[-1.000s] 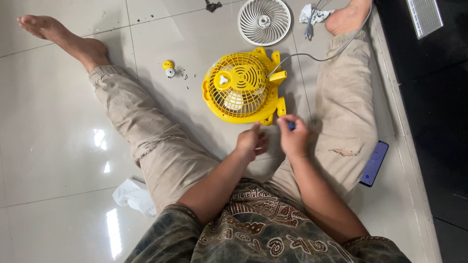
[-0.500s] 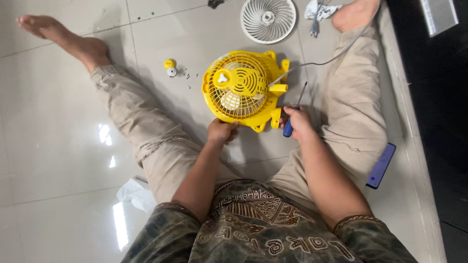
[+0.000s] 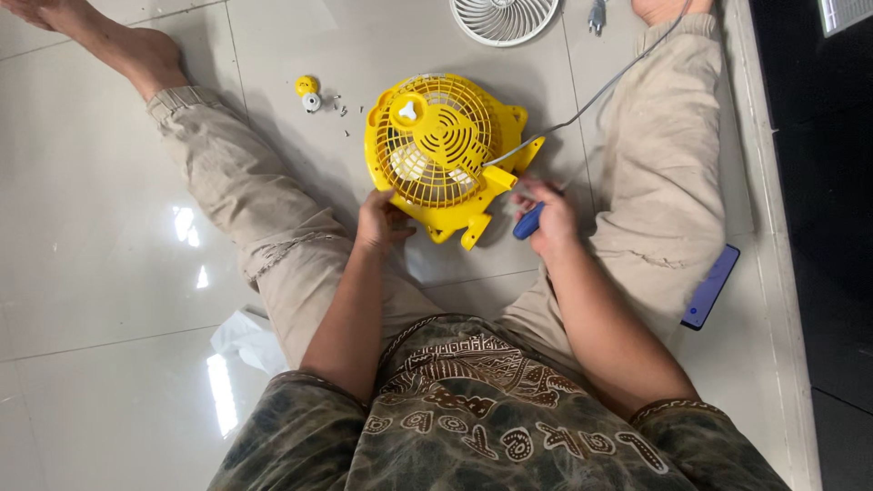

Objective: The person reassembles a yellow electric fan by attaching the front grille, securing it with screws, and tightening the base screws using a screwdriver.

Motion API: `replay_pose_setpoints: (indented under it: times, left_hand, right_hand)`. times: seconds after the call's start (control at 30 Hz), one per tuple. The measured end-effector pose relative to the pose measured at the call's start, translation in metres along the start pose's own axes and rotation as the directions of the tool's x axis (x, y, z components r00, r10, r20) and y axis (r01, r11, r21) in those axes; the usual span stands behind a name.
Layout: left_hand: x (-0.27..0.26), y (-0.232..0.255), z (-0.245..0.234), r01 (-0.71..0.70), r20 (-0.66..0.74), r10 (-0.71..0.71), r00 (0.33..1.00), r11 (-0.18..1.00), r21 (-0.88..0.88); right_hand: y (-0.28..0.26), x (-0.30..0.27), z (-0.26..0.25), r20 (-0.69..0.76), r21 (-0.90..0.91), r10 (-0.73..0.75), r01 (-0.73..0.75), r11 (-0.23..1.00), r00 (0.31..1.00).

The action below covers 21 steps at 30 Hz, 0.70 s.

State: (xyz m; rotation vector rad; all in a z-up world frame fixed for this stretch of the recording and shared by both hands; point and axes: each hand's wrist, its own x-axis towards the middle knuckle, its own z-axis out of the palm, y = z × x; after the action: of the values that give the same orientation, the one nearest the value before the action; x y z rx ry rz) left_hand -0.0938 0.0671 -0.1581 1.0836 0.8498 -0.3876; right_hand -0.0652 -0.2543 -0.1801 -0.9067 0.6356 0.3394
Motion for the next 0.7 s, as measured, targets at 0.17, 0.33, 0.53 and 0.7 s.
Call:
replay_pose_setpoints:
  times: [0.17,0.33,0.53,0.7]
  left_hand:
    - [-0.003,0.026,0.008,0.018,-0.091,-0.002,0.996,0.986,0.168]
    - [0.014,0.011,-0.003,-0.107,-0.04,0.111,0.993,0.99,0.094]
    - [0.029,-0.014,-0.023,-0.122,0.096,0.14,0.985,0.977,-0.174]
    - [0.034,-0.016,-0.03,-0.132,0.173,0.179,0.968,0.958,-0.255]
  right_hand:
    - [-0.019,-0.024,0.021,0.174,0.07,-0.134,0.124,0.99,0.976]
    - [-0.017,-0.045,0.04,0.365,0.035,-0.239,0.244,0.969,0.9]
    - [-0.025,-0.061,0.047,0.476,0.038,-0.229,0.24,0.97,0.849]
    - [-0.023,-0.066,0.05,0.495,0.032,-0.239,0.258,0.966,0.835]
